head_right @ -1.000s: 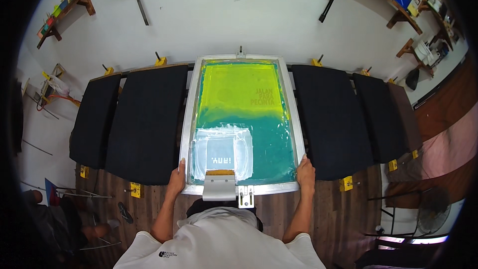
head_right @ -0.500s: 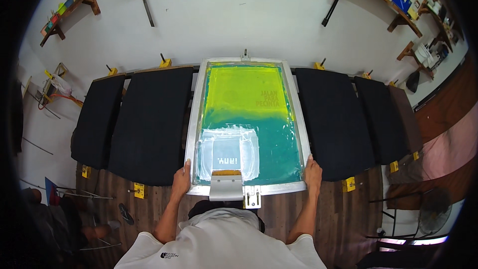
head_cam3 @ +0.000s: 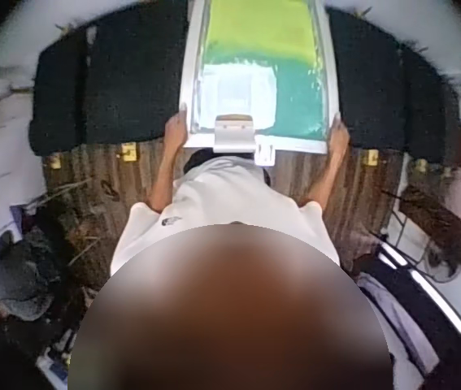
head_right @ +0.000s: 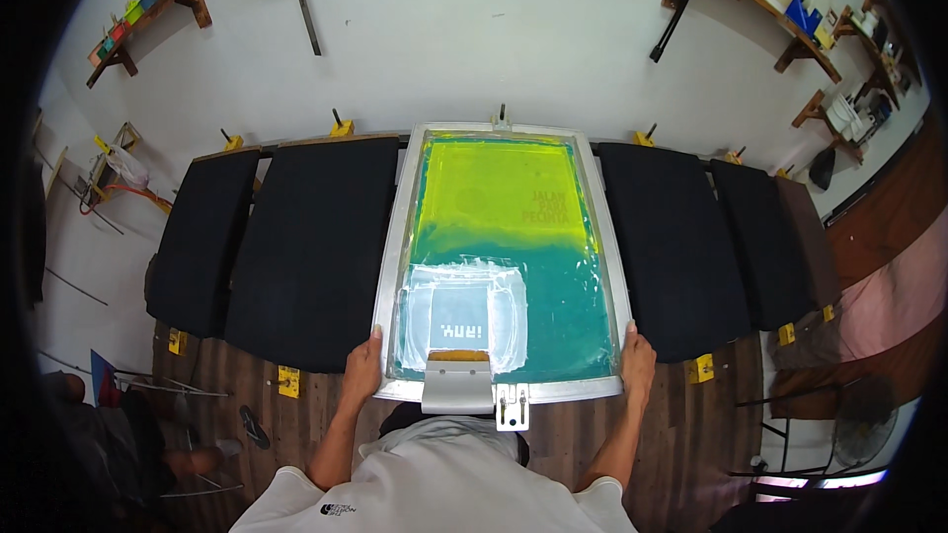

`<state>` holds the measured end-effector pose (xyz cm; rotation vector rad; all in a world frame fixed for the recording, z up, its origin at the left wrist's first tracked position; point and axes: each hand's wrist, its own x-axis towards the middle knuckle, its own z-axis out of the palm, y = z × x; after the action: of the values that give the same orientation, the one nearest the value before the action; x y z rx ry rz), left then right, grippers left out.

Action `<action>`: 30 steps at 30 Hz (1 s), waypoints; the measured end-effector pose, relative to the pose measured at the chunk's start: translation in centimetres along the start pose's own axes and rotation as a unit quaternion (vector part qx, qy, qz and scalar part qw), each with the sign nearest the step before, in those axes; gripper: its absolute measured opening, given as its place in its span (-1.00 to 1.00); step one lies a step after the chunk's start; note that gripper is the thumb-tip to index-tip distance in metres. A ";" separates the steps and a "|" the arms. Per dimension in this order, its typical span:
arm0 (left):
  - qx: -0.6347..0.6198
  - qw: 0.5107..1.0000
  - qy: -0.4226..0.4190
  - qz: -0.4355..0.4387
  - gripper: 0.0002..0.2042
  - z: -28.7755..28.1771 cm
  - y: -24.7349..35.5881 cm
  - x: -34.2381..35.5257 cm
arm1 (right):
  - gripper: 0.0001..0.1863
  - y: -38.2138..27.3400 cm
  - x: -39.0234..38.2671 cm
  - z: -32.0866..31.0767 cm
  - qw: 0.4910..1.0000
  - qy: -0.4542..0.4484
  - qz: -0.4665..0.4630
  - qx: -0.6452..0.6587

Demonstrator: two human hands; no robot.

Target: Applying ink to a t-shirt using a screen printing frame and a squeegee.

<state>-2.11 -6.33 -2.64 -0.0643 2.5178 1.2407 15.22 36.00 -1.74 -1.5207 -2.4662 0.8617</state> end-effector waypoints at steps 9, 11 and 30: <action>0.022 0.999 -0.028 -0.023 -0.26 -3.7 1.3 -1.1 | -0.23 -2.0 -3.4 -1.4 1.000 0.020 0.016 0.000; 0.021 0.999 -0.027 -0.012 -0.27 -5.3 1.3 -0.8 | -0.25 -3.6 -4.7 -1.8 0.999 0.032 0.000 0.003; -0.022 1.000 0.022 0.003 -0.27 -32.2 -11.0 10.7 | -0.33 -23.9 -18.9 14.6 0.983 0.020 -0.072 0.167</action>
<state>-18.99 -37.12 3.81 -0.0957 2.5286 1.3111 0.08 6.04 2.23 -1.2182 -2.2288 1.1337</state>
